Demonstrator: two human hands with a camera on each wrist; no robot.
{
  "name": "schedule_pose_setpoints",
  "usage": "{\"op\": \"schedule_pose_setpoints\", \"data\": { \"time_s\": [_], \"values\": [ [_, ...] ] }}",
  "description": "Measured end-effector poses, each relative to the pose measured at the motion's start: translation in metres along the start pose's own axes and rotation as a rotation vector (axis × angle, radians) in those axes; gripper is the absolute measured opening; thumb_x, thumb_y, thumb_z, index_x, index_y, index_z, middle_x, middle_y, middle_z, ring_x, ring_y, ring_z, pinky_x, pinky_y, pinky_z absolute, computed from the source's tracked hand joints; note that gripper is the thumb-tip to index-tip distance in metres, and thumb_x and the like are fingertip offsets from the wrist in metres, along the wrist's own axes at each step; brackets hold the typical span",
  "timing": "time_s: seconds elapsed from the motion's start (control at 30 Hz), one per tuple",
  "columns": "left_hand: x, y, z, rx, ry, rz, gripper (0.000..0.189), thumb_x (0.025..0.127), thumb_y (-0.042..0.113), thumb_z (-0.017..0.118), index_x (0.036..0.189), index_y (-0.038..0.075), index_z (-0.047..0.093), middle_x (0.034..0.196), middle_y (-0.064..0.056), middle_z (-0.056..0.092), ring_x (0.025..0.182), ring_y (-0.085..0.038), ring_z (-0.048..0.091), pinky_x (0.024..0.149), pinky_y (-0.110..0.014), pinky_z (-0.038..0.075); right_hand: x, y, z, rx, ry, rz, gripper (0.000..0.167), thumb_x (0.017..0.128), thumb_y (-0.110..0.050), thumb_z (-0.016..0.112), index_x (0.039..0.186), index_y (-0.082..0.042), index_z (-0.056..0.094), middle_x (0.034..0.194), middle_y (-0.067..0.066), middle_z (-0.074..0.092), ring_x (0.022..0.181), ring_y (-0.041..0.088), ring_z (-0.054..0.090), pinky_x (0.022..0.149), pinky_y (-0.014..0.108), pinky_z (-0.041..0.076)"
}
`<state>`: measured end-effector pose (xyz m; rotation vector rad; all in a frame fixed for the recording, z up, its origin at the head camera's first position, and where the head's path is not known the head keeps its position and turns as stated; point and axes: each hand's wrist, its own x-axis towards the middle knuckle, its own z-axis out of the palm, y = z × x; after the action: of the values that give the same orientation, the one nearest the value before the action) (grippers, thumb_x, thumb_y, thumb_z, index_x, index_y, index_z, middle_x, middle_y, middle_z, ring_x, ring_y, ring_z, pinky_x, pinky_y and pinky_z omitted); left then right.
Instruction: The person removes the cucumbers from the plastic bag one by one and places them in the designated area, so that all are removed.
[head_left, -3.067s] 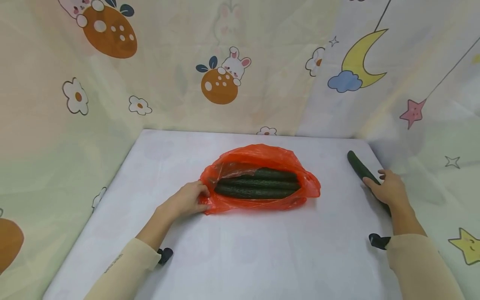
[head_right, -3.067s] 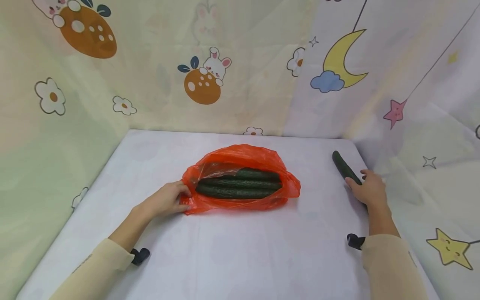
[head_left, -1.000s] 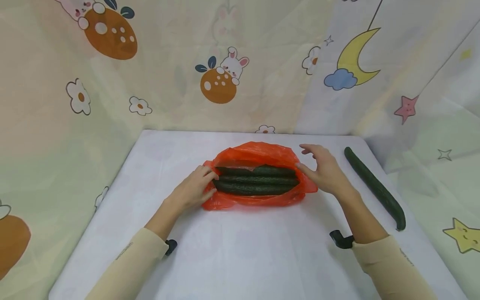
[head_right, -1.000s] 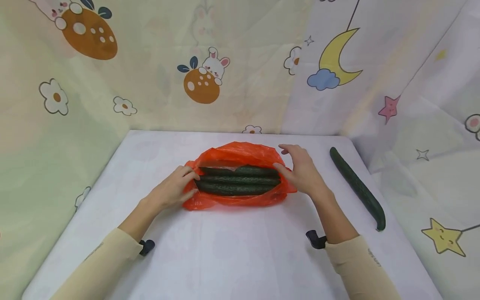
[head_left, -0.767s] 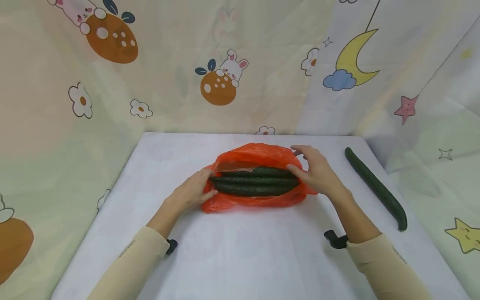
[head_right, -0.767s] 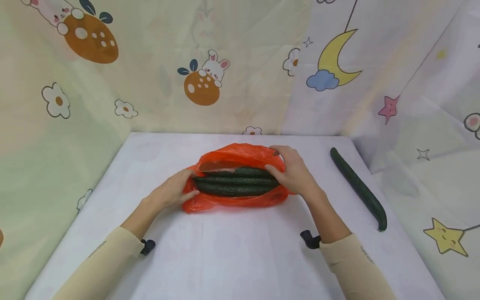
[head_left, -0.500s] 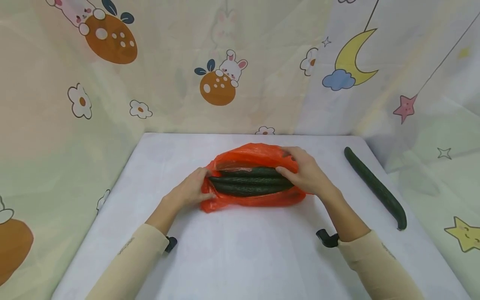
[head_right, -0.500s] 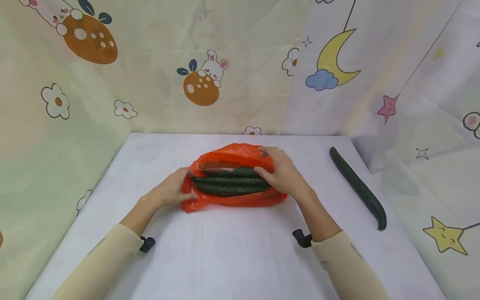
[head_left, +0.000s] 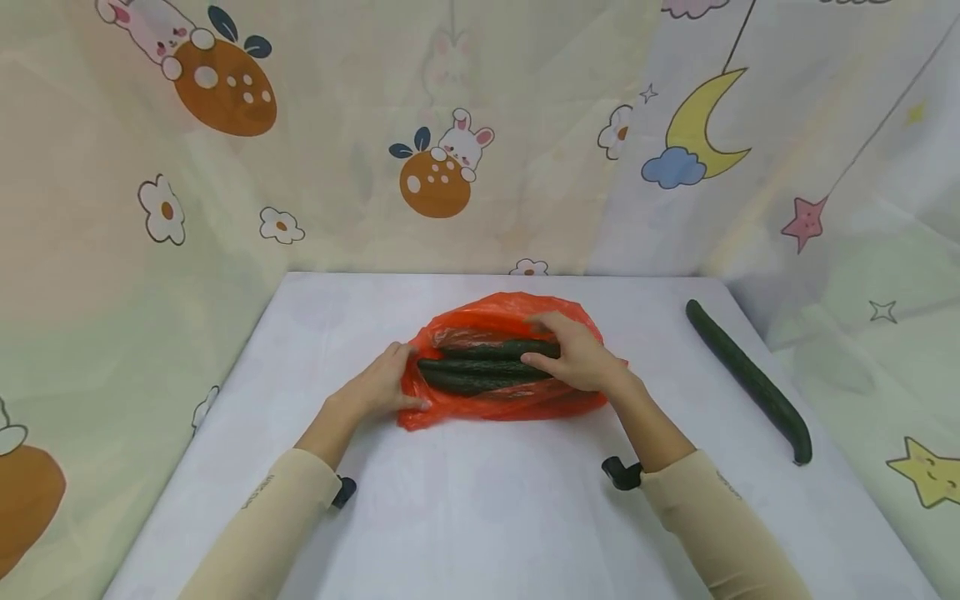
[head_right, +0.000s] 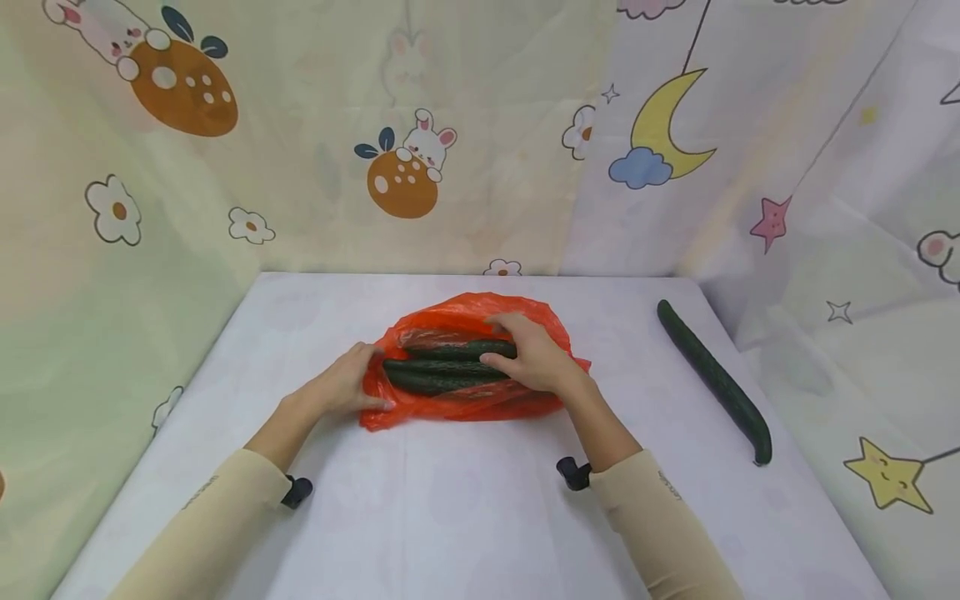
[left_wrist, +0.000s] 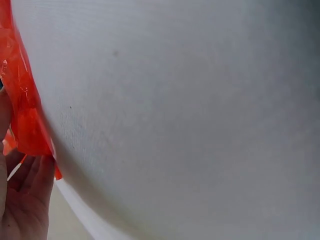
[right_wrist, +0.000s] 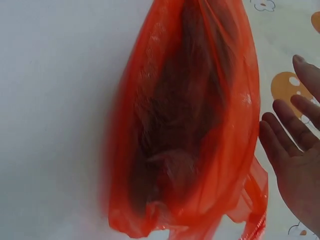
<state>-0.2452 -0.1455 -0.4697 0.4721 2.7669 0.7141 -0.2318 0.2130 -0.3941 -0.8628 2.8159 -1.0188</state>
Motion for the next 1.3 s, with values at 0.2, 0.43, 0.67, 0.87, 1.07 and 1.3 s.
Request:
{"op": "schedule_pose_setpoints", "data": {
  "time_s": [0.2,0.43,0.67,0.87,1.07,1.3],
  "values": [
    [0.000,-0.003,-0.001,0.030,-0.019,0.000,0.101,0.076,0.045,0.090,0.154,0.007,0.039,0.143,-0.012,0.049,0.134,-0.029,0.048,0.113,-0.052,0.045,0.007,0.002,0.013,0.025,-0.080,0.032,0.056,0.093,-0.030,0.078,0.139,-0.007,0.057,0.132,0.012,0.064,0.121,0.029,0.061,0.103,0.051,0.052],
    [-0.003,-0.007,-0.007,0.038,-0.038,-0.005,0.102,0.077,0.044,0.090,0.156,0.007,0.037,0.151,-0.013,0.044,0.141,-0.031,0.043,0.114,-0.052,0.044,0.019,0.004,0.029,0.038,-0.157,0.063,0.044,0.095,-0.028,0.077,0.131,-0.008,0.063,0.114,0.005,0.070,0.104,0.020,0.066,0.093,0.039,0.058],
    [-0.004,-0.012,-0.010,0.018,-0.062,-0.004,0.106,0.077,0.048,0.089,0.157,0.008,0.034,0.153,-0.012,0.041,0.143,-0.030,0.040,0.115,-0.052,0.043,0.027,-0.002,0.045,0.021,-0.160,0.083,0.046,0.090,-0.029,0.081,0.129,-0.010,0.065,0.110,0.004,0.069,0.096,0.018,0.065,0.089,0.037,0.059],
    [0.000,-0.012,-0.010,0.037,-0.096,0.021,0.107,0.077,0.050,0.088,0.159,0.009,0.032,0.154,-0.009,0.039,0.144,-0.026,0.039,0.115,-0.048,0.043,0.028,-0.005,0.057,-0.013,-0.192,0.102,0.050,0.087,-0.032,0.085,0.129,-0.013,0.066,0.112,0.002,0.069,0.102,0.019,0.065,0.092,0.038,0.058],
    [0.001,-0.012,-0.013,0.031,-0.085,0.014,0.107,0.076,0.046,0.090,0.159,0.009,0.033,0.153,-0.010,0.040,0.143,-0.027,0.040,0.113,-0.049,0.046,0.036,-0.010,0.061,-0.028,-0.220,0.115,0.049,0.087,-0.033,0.085,0.128,-0.014,0.067,0.112,-0.001,0.070,0.104,0.018,0.065,0.093,0.039,0.058],
    [0.002,-0.015,-0.009,0.022,-0.095,0.020,0.105,0.078,0.044,0.089,0.159,0.008,0.034,0.153,-0.011,0.039,0.143,-0.028,0.039,0.114,-0.048,0.044,0.039,-0.013,0.068,-0.076,-0.280,0.141,0.049,0.086,-0.033,0.085,0.128,-0.017,0.067,0.111,-0.004,0.070,0.106,0.017,0.064,0.097,0.040,0.057]
  ]
}}
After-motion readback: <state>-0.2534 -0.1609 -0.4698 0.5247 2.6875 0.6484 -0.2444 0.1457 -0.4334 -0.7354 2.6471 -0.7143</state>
